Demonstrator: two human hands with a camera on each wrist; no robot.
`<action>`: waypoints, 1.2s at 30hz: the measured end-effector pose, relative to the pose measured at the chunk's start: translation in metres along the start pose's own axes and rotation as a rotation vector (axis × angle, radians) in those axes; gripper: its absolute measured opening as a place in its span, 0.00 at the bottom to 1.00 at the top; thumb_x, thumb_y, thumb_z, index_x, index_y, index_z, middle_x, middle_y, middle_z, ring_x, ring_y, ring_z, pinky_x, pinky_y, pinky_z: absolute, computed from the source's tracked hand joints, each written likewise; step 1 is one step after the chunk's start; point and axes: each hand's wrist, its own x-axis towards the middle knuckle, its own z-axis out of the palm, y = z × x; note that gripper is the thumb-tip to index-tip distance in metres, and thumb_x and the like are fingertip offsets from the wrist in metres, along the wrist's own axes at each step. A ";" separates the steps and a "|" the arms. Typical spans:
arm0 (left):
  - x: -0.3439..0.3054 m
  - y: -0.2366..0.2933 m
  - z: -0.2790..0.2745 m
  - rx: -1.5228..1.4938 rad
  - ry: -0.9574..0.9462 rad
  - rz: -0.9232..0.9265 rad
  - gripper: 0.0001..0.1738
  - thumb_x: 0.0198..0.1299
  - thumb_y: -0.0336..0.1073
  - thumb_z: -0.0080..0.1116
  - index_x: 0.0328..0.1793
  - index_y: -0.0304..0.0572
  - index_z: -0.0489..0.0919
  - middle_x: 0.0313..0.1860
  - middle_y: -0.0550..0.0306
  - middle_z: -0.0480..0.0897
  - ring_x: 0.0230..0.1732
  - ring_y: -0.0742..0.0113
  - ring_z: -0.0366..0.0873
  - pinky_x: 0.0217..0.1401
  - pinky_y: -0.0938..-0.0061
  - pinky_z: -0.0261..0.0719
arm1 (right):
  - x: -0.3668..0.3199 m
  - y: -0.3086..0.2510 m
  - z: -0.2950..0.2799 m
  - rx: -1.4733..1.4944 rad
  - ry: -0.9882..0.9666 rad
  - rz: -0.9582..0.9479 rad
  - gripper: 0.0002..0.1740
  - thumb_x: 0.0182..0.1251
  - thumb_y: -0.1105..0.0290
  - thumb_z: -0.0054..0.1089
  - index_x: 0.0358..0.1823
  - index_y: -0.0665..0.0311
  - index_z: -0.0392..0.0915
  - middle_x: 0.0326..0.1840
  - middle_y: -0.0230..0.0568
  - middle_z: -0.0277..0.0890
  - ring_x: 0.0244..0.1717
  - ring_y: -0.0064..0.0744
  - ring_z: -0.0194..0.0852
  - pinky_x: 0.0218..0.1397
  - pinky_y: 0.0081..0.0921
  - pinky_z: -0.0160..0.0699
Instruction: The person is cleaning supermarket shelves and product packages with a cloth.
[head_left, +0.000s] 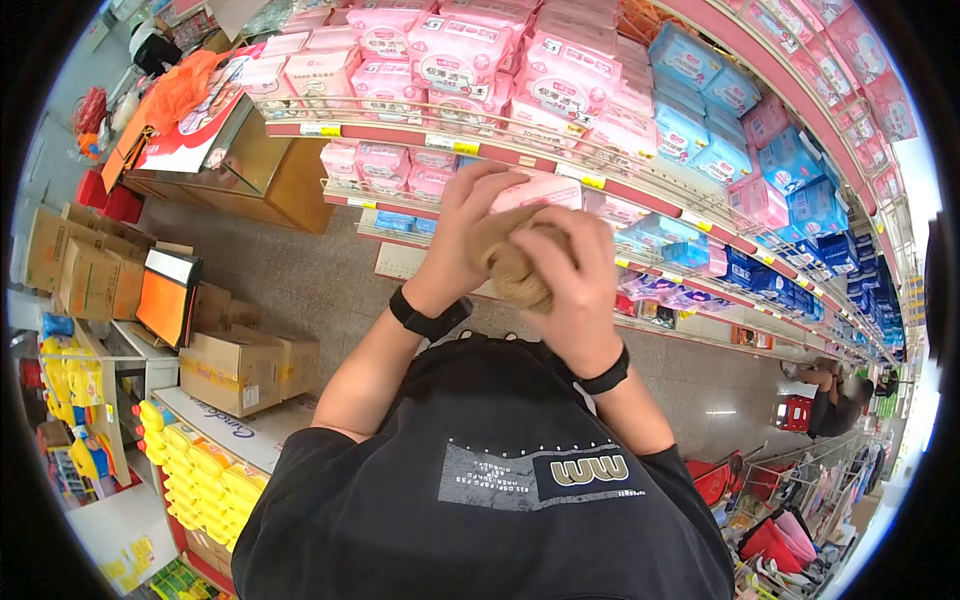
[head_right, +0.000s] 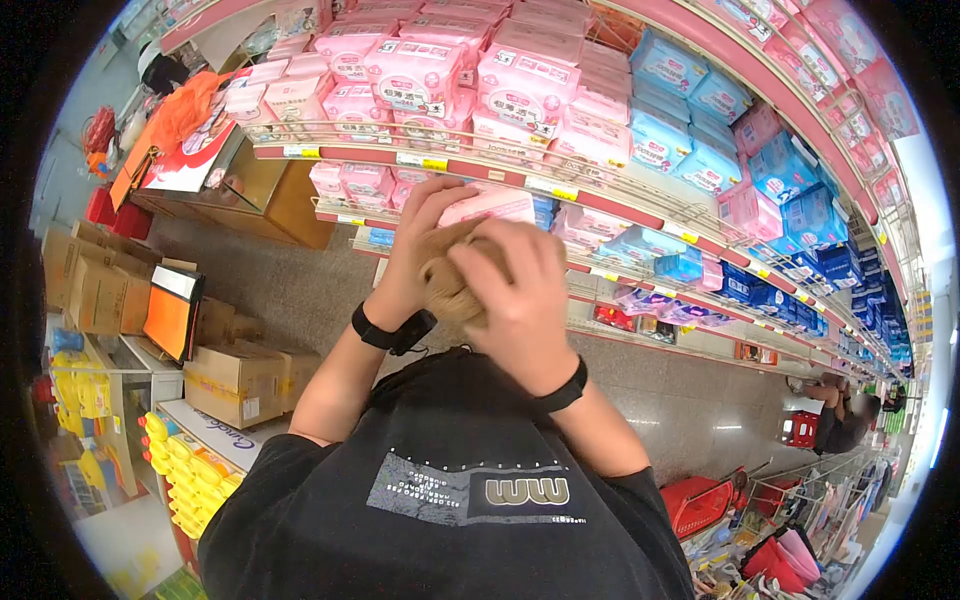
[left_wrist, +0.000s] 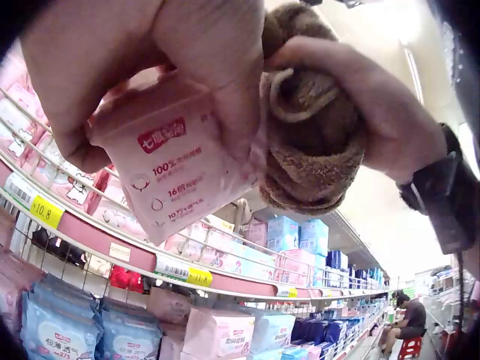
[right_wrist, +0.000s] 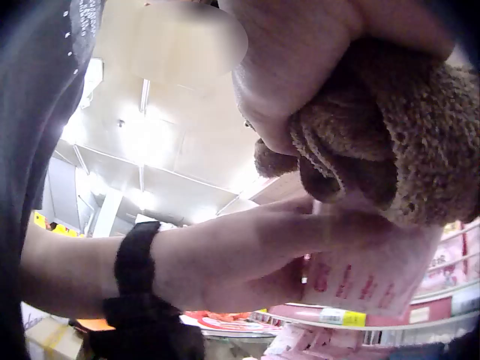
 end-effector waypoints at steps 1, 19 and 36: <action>-0.002 0.003 0.001 -0.093 0.042 -0.082 0.38 0.51 0.38 0.76 0.70 0.44 0.76 0.69 0.46 0.72 0.70 0.45 0.71 0.73 0.56 0.71 | 0.000 0.008 -0.001 -0.023 0.042 0.023 0.31 0.35 0.75 0.79 0.49 0.59 0.83 0.58 0.43 0.75 0.57 0.53 0.74 0.61 0.47 0.74; -0.013 0.010 0.017 -0.313 0.205 -0.356 0.43 0.44 0.30 0.82 0.70 0.46 0.77 0.68 0.46 0.72 0.71 0.45 0.70 0.73 0.56 0.70 | -0.016 0.025 0.010 0.063 -0.004 -0.055 0.33 0.34 0.73 0.80 0.50 0.57 0.83 0.56 0.41 0.75 0.57 0.51 0.74 0.58 0.45 0.77; 0.000 0.025 0.039 -0.139 0.031 -0.224 0.41 0.44 0.30 0.78 0.69 0.50 0.78 0.70 0.44 0.71 0.69 0.39 0.68 0.71 0.49 0.68 | -0.020 0.029 -0.012 0.058 0.037 0.133 0.31 0.35 0.76 0.77 0.49 0.60 0.82 0.55 0.44 0.75 0.56 0.52 0.76 0.59 0.45 0.78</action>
